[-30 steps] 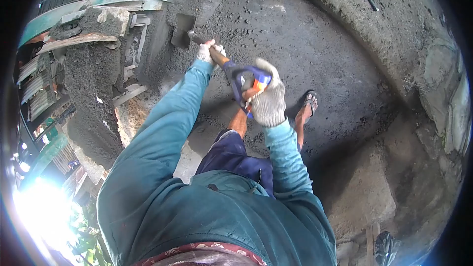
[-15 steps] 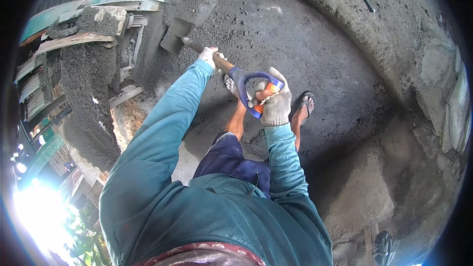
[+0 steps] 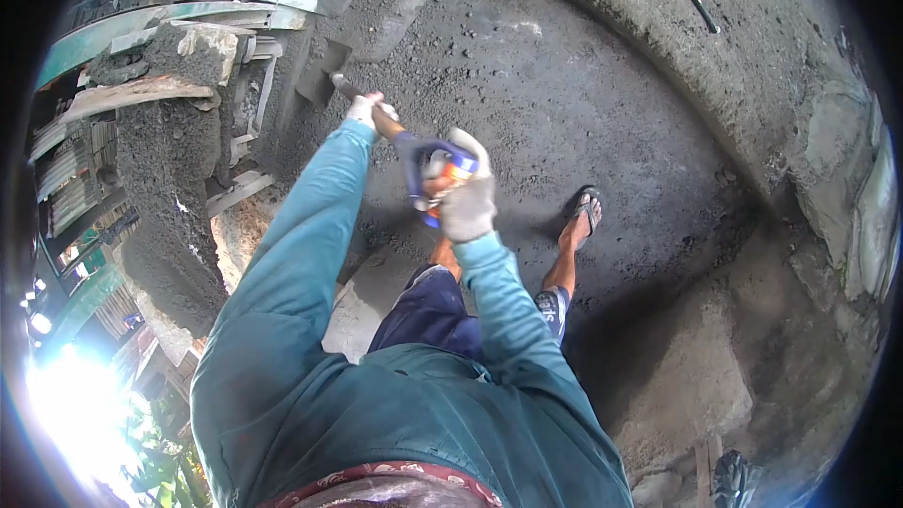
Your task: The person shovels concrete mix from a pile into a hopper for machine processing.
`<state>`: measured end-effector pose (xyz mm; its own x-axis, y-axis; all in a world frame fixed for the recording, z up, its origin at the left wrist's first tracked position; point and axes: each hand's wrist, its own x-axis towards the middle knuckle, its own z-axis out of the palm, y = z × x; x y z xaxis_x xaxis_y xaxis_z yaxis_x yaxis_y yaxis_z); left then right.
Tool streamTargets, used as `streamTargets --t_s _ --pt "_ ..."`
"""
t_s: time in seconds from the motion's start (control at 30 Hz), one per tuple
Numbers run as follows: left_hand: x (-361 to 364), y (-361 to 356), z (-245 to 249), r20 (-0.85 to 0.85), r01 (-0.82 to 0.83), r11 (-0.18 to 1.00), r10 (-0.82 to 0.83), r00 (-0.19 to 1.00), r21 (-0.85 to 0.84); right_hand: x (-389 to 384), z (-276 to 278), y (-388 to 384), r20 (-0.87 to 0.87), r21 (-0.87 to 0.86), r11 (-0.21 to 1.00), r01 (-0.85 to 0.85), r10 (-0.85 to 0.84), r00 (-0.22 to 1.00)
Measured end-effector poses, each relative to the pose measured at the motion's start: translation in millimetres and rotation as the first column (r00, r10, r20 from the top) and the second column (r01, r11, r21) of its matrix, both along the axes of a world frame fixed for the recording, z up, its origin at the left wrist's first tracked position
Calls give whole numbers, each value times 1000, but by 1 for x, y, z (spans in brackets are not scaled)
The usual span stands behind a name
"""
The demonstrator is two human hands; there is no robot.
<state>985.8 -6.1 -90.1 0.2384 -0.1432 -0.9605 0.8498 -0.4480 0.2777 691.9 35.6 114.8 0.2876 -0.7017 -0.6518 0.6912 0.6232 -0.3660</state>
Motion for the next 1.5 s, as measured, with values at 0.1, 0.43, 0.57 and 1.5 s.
streamTargets --t_s 0.1,0.43,0.57,1.5 --pt "-19 8 25 -42 20 938 -37 998 -346 -23 27 -31 -487 -559 604 -568 316 814" --pt "-116 -28 23 -25 -110 987 108 994 -115 -98 24 -30 -153 -84 996 -28 15 988" --pt "-87 -40 7 17 -53 990 55 998 -134 -79 13 -39 -105 -86 995 45 -54 993" --pt "-49 -12 41 44 -98 995 100 994 -33 -60 20 -48 -49 -106 989 -104 100 994"
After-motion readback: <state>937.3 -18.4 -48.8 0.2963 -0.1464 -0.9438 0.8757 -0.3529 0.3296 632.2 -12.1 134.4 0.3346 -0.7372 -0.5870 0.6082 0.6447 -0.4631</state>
